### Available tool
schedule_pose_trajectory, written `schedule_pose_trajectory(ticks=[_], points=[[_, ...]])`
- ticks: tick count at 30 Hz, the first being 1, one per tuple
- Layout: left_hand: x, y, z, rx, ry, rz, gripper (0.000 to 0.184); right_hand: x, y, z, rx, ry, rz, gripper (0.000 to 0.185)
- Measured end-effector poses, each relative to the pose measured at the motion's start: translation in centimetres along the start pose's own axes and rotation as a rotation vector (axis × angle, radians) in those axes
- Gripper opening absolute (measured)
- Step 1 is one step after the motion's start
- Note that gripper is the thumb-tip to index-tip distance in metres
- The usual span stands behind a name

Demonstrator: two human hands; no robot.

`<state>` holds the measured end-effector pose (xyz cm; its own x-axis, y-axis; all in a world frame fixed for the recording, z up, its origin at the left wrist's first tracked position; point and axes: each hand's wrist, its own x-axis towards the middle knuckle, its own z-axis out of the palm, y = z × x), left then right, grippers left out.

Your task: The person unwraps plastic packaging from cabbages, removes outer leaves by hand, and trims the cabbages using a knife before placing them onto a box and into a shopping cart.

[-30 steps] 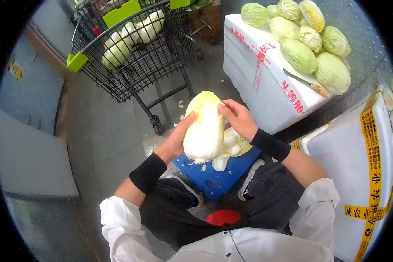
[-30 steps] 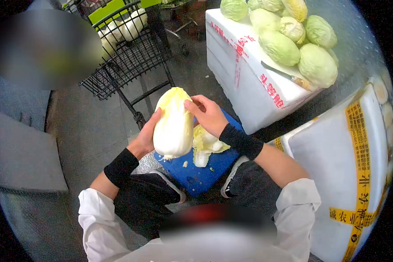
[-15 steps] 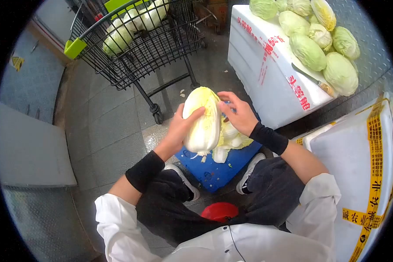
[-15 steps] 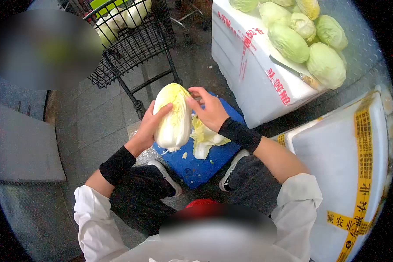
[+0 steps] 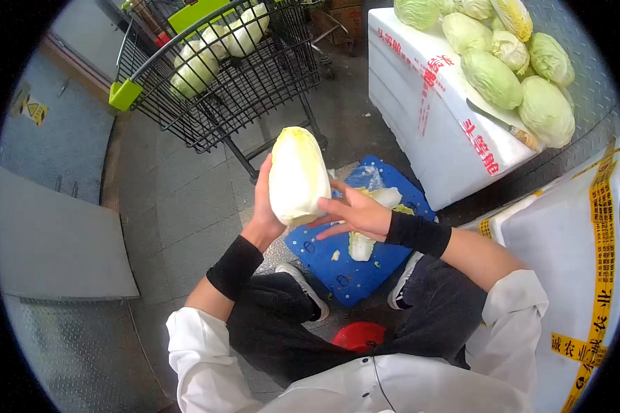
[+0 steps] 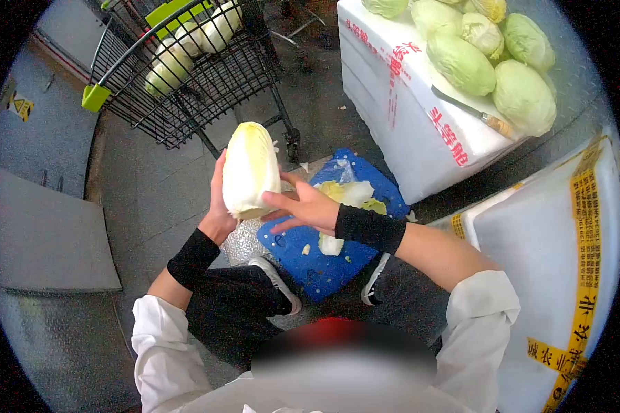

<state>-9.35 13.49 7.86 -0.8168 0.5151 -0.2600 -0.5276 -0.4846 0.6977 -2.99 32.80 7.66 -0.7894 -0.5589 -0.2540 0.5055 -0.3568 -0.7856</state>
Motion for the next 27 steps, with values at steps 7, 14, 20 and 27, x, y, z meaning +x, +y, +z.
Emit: schedule_pose_trajectory(ticks=[7,14,20,27], points=[[-0.5,2.0,-0.3,0.217,-0.033,0.077,0.065,0.5,0.8,-0.9,-0.708,0.241,-0.471,0.095],[-1.5,2.2,-0.3,-0.018,-0.078,0.051,0.082,-1.0,0.0,0.5,-1.009,0.409,-0.527,0.099],[-1.8,2.4,0.2,0.077,-0.059,0.090,0.079,-1.0,0.4,1.3,-1.036,0.463,-0.618,0.099],[-0.9,2.4,-1.0,0.400,-0.158,0.127,0.080,-1.0,0.2,-0.2,-0.669,0.268,-0.335,0.103]])
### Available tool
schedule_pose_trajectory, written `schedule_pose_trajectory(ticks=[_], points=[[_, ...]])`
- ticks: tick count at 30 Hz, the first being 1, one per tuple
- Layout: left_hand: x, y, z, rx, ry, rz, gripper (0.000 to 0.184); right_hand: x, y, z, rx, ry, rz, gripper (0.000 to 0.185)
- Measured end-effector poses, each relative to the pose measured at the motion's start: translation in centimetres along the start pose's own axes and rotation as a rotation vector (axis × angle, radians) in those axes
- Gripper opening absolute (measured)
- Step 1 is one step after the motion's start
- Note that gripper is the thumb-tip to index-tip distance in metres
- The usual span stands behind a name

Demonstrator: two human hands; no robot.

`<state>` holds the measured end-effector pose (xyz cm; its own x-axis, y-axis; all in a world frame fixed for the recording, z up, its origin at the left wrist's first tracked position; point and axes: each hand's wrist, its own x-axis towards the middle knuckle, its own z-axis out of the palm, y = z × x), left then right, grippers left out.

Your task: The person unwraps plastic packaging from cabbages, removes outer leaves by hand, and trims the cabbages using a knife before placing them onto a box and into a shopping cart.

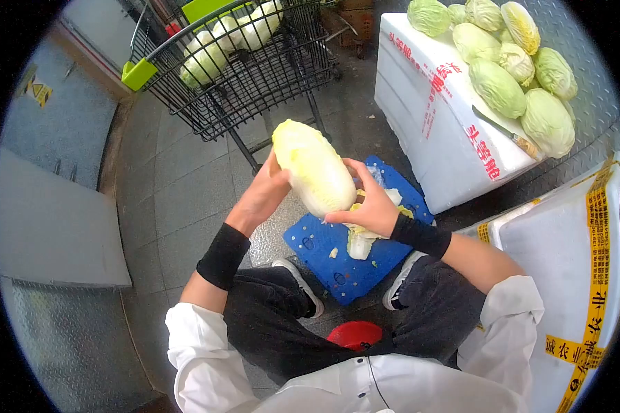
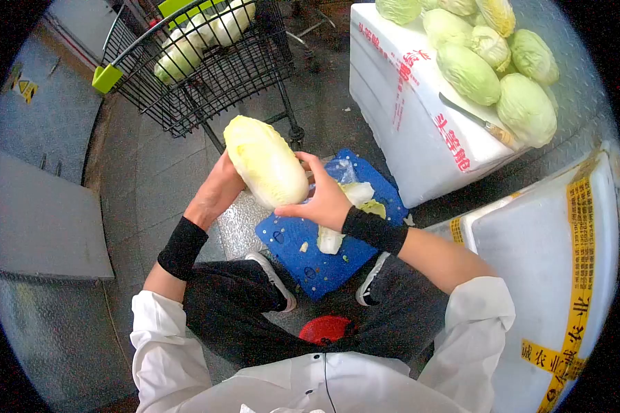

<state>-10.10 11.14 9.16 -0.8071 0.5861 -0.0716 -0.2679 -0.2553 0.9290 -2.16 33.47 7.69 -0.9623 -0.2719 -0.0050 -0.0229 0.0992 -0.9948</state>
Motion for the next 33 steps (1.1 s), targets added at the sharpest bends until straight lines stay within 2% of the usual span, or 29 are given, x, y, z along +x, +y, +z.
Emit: schedule_pose_trajectory(ticks=[3,6,9,10,13,14,17,20,24,27,30,33], points=[[-0.7,1.0,1.8,0.071,0.116,-0.011,0.087,0.1,0.8,-0.5,0.136,-0.094,-0.023,0.102],[-0.2,0.3,2.0,0.204,0.149,0.078,0.089,0.9,2.3,-1.3,0.115,-0.172,-0.016,0.103],[0.1,-0.8,3.2,0.572,0.184,0.136,0.096,2.2,1.9,-2.4,0.092,0.032,-0.103,0.101],[0.3,-1.6,3.6,0.651,0.170,0.221,0.097,2.4,1.3,-2.9,0.036,0.039,-0.167,0.097],[-0.2,-2.5,4.5,0.987,0.148,0.194,0.096,1.8,-0.2,-3.3,-0.190,-0.066,-0.125,0.089],[-0.1,-2.5,4.5,0.963,0.137,0.190,0.096,1.9,0.3,-3.2,-0.233,-0.043,-0.140,0.077],[0.0,-2.5,4.2,0.918,0.114,0.188,0.096,2.0,0.1,-3.7,-0.231,-0.035,-0.192,0.066],[0.0,-1.8,4.0,0.895,0.124,0.213,0.095,1.9,0.4,-4.0,-0.090,-0.025,-0.150,0.050],[0.5,-2.3,2.8,0.796,0.170,0.212,0.095,2.0,1.6,-5.3,-0.274,0.107,-0.123,0.037],[0.5,-2.2,2.6,0.772,0.253,0.229,0.095,2.3,3.7,-6.1,-0.323,0.250,-0.090,0.035],[0.6,-1.7,2.1,0.778,0.378,0.266,0.091,2.3,5.0,-7.0,-0.443,0.238,-0.047,0.037],[0.8,-1.1,1.4,0.393,0.521,0.169,0.087,2.4,7.2,-8.3,-0.676,0.028,-0.161,0.038]])
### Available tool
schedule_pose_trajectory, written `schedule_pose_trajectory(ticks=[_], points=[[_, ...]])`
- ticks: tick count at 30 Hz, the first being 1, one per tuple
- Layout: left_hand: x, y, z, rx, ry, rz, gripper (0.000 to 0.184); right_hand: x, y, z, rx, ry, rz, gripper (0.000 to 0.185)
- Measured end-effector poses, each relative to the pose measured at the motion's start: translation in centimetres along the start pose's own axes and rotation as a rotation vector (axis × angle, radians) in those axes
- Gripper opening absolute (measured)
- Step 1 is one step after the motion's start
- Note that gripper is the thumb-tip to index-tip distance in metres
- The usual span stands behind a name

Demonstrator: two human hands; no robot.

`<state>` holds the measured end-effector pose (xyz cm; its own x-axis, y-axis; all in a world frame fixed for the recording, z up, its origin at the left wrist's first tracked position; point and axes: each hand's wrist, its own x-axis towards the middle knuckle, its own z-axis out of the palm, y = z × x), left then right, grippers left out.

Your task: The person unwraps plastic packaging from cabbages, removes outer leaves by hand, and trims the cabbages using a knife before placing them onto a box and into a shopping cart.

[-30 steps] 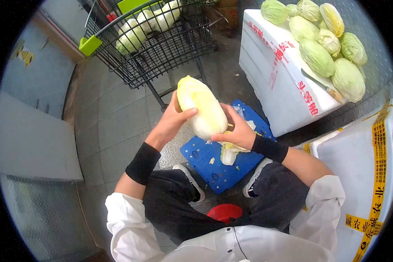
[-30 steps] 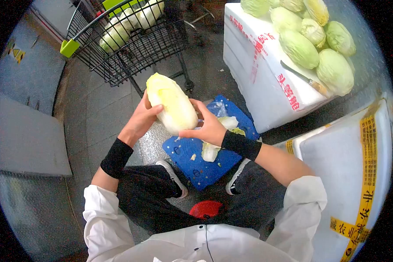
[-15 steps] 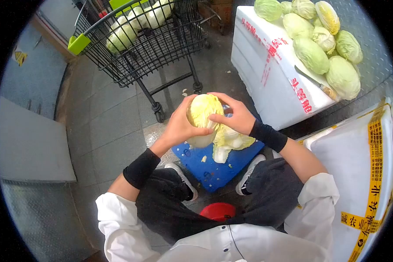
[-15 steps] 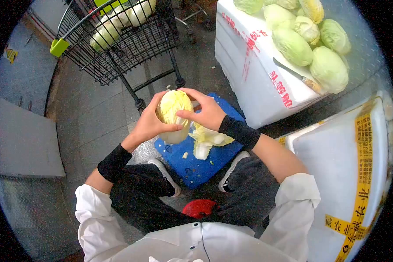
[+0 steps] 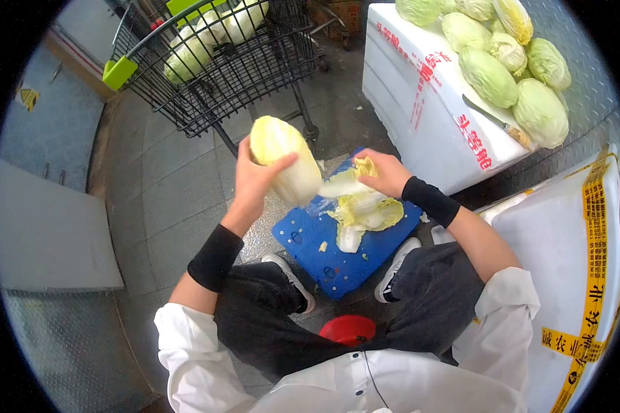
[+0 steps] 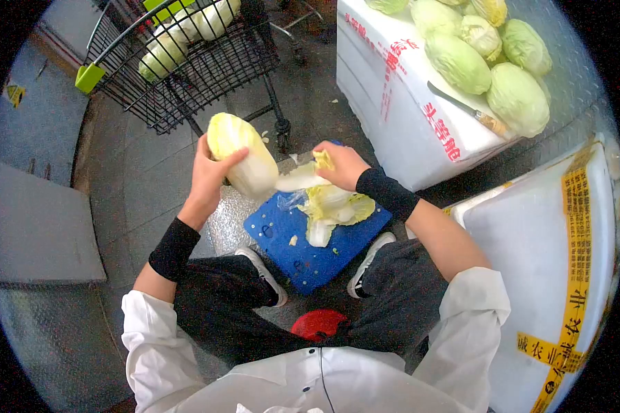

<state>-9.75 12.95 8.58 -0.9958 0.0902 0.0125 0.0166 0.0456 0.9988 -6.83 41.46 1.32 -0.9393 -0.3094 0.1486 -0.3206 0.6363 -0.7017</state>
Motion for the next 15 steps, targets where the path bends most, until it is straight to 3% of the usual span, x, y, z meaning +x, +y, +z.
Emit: schedule_pose_trajectory(ticks=[1,5,9,11,14,15], points=[[0.3,-0.2,-0.6,-0.084,0.018,-0.047,0.080,-0.2,0.6,0.3,-0.019,-0.072,-0.045,0.032],[0.8,-0.1,-2.0,-0.416,0.050,-0.108,0.069,-0.8,0.4,3.0,0.412,-0.279,0.153,0.031],[0.7,0.6,-2.5,-0.444,-0.069,-0.038,0.070,-1.5,-0.4,5.4,1.175,-0.367,0.671,0.036],[0.6,0.3,-3.2,-0.315,-0.170,-0.012,0.078,-1.5,-0.1,4.9,0.730,-0.354,0.491,0.034],[0.0,0.4,-4.7,-0.446,-0.269,-0.104,0.079,-2.6,0.8,3.3,0.128,-0.255,0.191,0.026],[-0.2,0.9,-5.0,-0.399,-0.305,-0.090,0.089,-3.0,2.7,3.9,-0.033,-0.182,0.146,0.025]])
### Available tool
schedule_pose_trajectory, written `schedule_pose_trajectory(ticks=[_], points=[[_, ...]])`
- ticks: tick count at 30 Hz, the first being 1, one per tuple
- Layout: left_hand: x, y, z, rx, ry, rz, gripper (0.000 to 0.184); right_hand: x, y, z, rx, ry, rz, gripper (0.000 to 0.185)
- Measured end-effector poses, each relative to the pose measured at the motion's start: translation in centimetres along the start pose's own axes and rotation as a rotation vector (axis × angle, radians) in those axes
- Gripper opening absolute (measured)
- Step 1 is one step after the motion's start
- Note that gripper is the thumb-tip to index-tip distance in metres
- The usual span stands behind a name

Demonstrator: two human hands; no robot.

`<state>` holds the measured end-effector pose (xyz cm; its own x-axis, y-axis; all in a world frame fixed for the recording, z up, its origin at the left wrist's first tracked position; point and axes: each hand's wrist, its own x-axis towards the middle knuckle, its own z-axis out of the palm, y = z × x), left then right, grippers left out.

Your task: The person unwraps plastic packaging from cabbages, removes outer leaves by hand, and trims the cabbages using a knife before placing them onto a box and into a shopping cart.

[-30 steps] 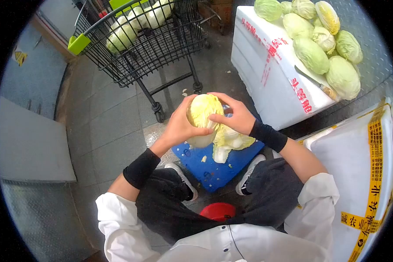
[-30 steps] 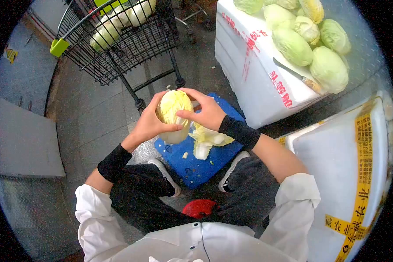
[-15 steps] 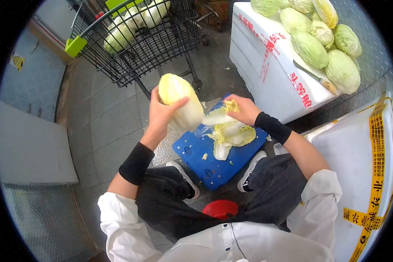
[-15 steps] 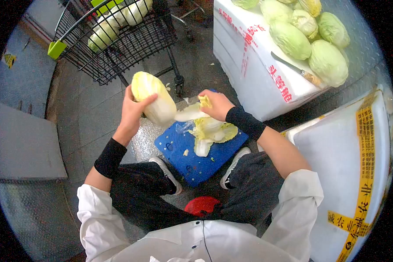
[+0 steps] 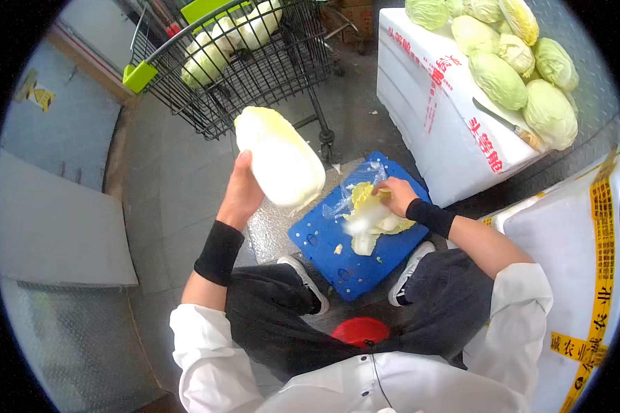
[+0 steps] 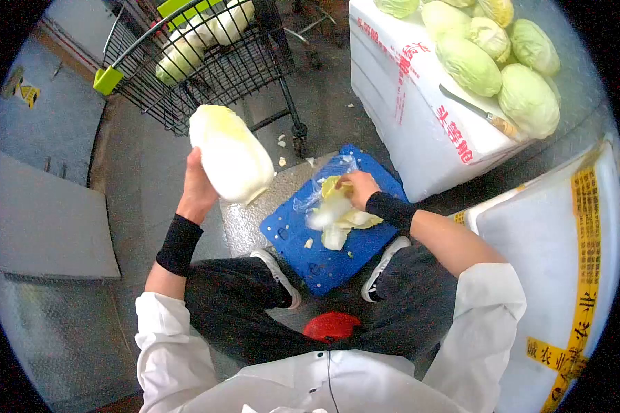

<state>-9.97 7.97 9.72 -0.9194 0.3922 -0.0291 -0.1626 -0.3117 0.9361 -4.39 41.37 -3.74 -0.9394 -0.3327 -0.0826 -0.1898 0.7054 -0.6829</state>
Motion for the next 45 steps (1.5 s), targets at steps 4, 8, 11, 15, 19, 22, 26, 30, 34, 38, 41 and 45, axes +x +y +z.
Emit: schedule_pose_trajectory(ticks=[4,8,11,15,19,22,26,30,34,38,41,45], points=[[0.1,1.1,1.3,-0.169,-0.251,0.006,0.092,-0.9,1.9,0.5,-0.216,0.053,-0.006,0.024],[-0.2,1.0,2.7,-0.406,-0.287,-0.155,0.073,-0.6,2.2,0.7,-0.184,-0.018,0.017,0.025],[0.6,-1.1,0.1,-0.338,-0.154,-0.214,0.072,0.1,3.2,1.0,-0.155,-0.008,0.003,0.030],[0.2,-0.7,2.7,-0.202,0.042,-0.225,0.064,-0.3,3.0,0.6,-0.261,0.065,0.055,0.060],[0.8,-3.4,2.6,-0.245,0.267,-0.237,0.055,1.0,2.4,0.2,-0.038,0.176,-0.026,0.086],[1.2,-5.6,1.3,-0.236,0.437,-0.295,0.068,1.3,-3.7,-2.0,0.805,-0.109,0.142,0.094],[1.1,-6.3,3.6,-0.165,0.492,-0.313,0.084,0.9,-8.2,0.1,0.776,-0.014,-0.069,0.104],[0.8,-8.7,5.2,-0.110,0.462,-0.382,0.071,0.9,-8.5,1.9,0.630,0.162,-0.102,0.102],[0.7,-6.9,3.3,-0.063,0.096,-0.481,0.070,0.6,-6.8,0.8,0.662,0.162,-0.025,0.098],[0.4,-6.3,1.1,0.135,0.276,-0.460,0.082,0.3,-4.2,-1.3,0.735,0.021,0.046,0.089],[0.0,-6.1,1.0,0.606,-0.050,-0.254,0.085,-0.4,-3.5,-2.4,0.770,-0.147,0.093,0.088],[-1.1,-6.4,4.4,1.148,-0.471,0.218,0.106,-0.7,-3.3,-1.9,0.668,-0.278,0.059,0.086]])
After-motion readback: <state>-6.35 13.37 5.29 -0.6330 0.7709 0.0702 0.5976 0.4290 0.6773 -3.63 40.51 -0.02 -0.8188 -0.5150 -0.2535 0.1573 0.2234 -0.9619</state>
